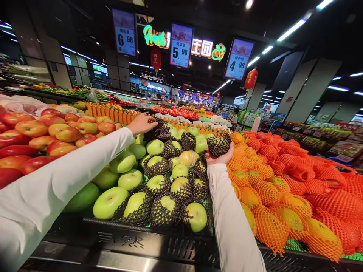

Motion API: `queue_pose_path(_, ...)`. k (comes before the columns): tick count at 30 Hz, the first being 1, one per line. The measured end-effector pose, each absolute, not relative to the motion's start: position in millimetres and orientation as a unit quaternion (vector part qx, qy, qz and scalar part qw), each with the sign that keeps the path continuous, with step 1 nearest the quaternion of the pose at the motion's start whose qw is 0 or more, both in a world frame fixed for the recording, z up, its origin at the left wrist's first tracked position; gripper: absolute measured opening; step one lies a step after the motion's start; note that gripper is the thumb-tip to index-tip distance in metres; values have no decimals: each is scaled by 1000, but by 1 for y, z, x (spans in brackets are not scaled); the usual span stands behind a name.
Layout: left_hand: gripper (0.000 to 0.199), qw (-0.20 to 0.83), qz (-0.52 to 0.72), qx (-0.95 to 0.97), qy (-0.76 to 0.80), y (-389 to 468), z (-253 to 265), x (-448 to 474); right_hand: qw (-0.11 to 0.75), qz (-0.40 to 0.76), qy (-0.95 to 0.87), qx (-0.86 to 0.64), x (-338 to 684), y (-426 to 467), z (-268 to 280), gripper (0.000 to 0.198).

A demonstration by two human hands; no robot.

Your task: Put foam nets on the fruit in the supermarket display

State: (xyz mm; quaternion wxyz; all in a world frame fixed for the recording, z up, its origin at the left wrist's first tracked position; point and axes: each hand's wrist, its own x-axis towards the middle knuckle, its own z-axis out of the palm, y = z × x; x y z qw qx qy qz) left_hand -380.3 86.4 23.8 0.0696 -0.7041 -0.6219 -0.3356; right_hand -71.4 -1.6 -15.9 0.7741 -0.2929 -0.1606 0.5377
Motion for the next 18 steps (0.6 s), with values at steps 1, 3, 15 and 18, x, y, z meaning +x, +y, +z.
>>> queue_pose_path(1, 46, 79, -355, -699, -616, 78, 22, -367, 774, 537, -165, -292, -72, -1, -17, 52)
queue_pose_path(3, 42, 105, -382, -725, -564, 57, 14, -338, 775, 533, -178, -290, -72, 2, -20, 54)
queue_pose_path(15, 36, 57, -66, -933, -349, 7, -60, -282, 803, 485, -219, -269, -78, 9, -33, 64)
queue_pose_path(18, 54, 42, -51, -932, -357, 9, -63, -284, 807, 484, -218, -259, -81, 6, -31, 65)
